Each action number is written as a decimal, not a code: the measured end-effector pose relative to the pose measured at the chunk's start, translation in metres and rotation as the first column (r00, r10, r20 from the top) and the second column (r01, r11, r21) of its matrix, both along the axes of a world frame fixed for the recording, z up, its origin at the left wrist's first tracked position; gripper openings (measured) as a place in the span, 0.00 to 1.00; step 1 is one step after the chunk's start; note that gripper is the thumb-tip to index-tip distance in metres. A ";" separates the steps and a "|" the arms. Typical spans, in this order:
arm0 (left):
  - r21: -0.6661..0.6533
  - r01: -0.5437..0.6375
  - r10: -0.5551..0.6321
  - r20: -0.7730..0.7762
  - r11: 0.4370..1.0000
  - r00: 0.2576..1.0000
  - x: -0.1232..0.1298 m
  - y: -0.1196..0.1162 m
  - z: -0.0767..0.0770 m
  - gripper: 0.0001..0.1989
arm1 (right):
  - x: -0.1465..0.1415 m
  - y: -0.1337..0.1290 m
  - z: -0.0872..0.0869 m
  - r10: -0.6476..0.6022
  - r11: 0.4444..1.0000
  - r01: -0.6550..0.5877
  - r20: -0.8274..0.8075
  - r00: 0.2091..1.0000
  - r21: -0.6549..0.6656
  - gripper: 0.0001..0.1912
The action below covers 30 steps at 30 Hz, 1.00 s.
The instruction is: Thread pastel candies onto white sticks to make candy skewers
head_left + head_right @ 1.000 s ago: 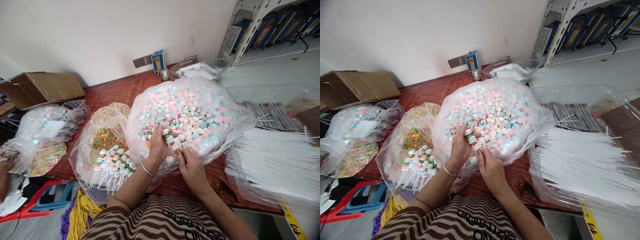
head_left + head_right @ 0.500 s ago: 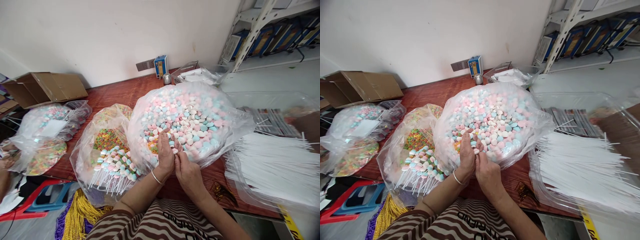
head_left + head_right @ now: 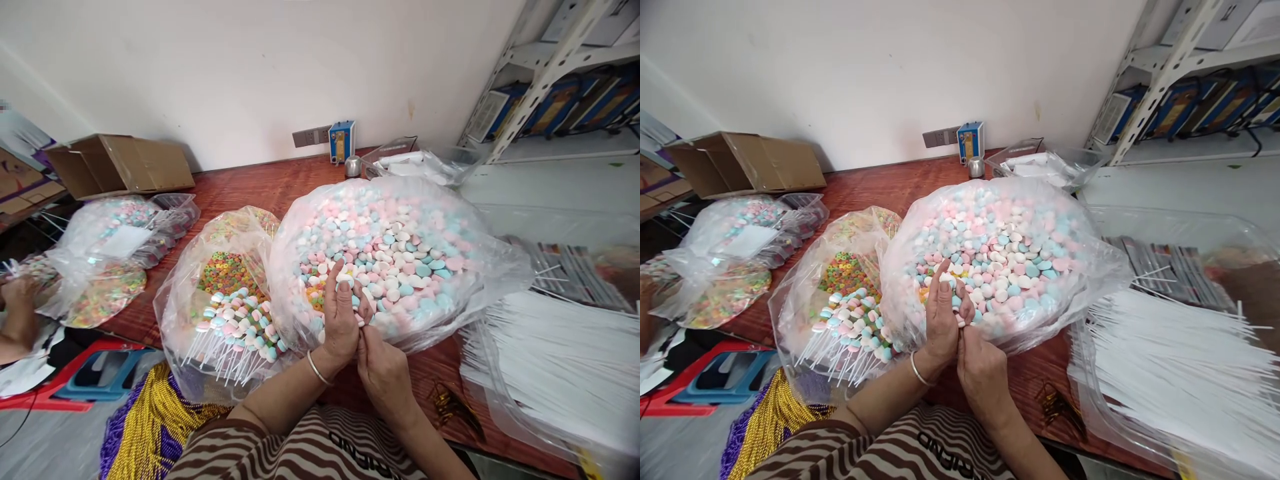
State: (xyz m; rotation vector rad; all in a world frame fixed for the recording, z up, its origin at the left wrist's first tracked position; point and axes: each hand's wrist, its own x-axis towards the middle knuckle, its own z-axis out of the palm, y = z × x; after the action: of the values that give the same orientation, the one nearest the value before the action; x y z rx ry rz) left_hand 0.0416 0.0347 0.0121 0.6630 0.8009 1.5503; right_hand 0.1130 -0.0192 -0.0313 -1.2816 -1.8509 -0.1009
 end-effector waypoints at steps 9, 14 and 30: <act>-0.013 -0.002 0.002 0.037 1.000 0.999 -0.012 -0.002 0.001 0.34 | -0.004 0.000 0.005 0.075 0.995 -0.082 -0.118 0.990 -0.059 0.15; -0.003 0.138 -0.134 0.212 0.990 0.968 -0.027 -0.009 0.005 0.36 | -0.003 -0.003 0.006 0.094 0.953 -0.183 -0.339 0.936 -0.240 0.14; 0.135 0.081 -0.062 -0.135 0.988 0.989 -0.055 -0.032 -0.014 0.32 | -0.017 -0.010 0.006 0.145 0.786 -0.441 -0.563 0.813 -0.434 0.13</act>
State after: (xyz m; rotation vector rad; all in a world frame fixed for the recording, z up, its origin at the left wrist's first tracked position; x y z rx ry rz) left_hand -0.0129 0.0031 -0.0017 0.8943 0.7609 1.5191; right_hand 0.0958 -0.0291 -0.0258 -1.1901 -1.6290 0.9349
